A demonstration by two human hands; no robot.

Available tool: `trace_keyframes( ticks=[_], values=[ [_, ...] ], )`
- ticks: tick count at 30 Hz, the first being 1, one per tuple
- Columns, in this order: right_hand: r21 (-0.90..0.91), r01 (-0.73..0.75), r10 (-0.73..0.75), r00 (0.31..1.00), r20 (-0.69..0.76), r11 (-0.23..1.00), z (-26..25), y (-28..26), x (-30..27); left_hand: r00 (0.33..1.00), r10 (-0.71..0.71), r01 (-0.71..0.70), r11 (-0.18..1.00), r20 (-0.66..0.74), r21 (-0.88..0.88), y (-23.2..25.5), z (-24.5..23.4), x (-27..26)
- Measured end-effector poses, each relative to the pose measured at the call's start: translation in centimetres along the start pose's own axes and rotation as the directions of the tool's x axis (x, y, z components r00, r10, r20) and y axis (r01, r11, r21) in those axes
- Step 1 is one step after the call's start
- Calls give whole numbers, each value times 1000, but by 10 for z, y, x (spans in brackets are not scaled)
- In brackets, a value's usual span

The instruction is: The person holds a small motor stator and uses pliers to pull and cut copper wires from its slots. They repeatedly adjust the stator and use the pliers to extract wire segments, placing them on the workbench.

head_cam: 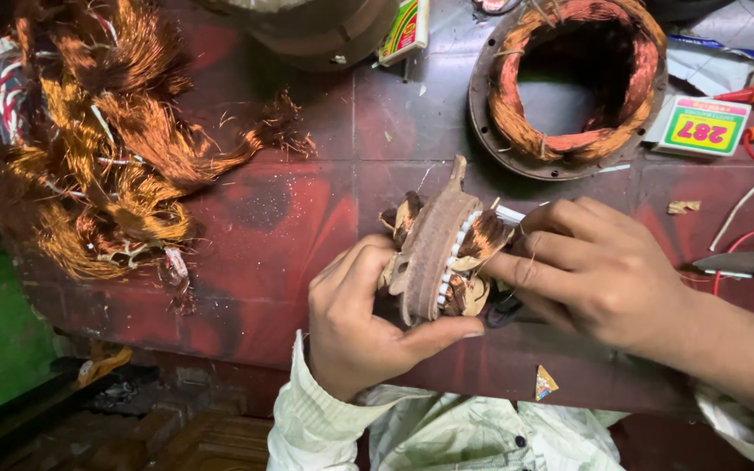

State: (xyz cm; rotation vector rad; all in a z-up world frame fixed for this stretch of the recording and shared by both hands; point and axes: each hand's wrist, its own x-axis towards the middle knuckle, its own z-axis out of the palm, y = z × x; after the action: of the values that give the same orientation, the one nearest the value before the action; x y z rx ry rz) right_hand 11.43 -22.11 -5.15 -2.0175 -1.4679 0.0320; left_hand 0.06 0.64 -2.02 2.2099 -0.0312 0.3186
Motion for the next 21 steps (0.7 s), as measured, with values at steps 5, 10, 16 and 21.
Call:
trace_keyframes(
  ticks=[5,10,16,21],
  values=[
    [95,-18,17,1000,1,995,-6,4,2,1000,-3,3,1000,1,9,1,1,2],
    [87,-32,32,999,6,996,-6,4,0,1000,-6,6,1000,1,1,-1,-1,1],
    [159,-102,103,995,2,982,0,5,-2,1000,-18,18,1000,8,6,-1,0,-1],
    [238,-95,104,994,-28,967,2,4,-2,1000,-14,13,1000,6,4,-1,1,-1]
  ],
)
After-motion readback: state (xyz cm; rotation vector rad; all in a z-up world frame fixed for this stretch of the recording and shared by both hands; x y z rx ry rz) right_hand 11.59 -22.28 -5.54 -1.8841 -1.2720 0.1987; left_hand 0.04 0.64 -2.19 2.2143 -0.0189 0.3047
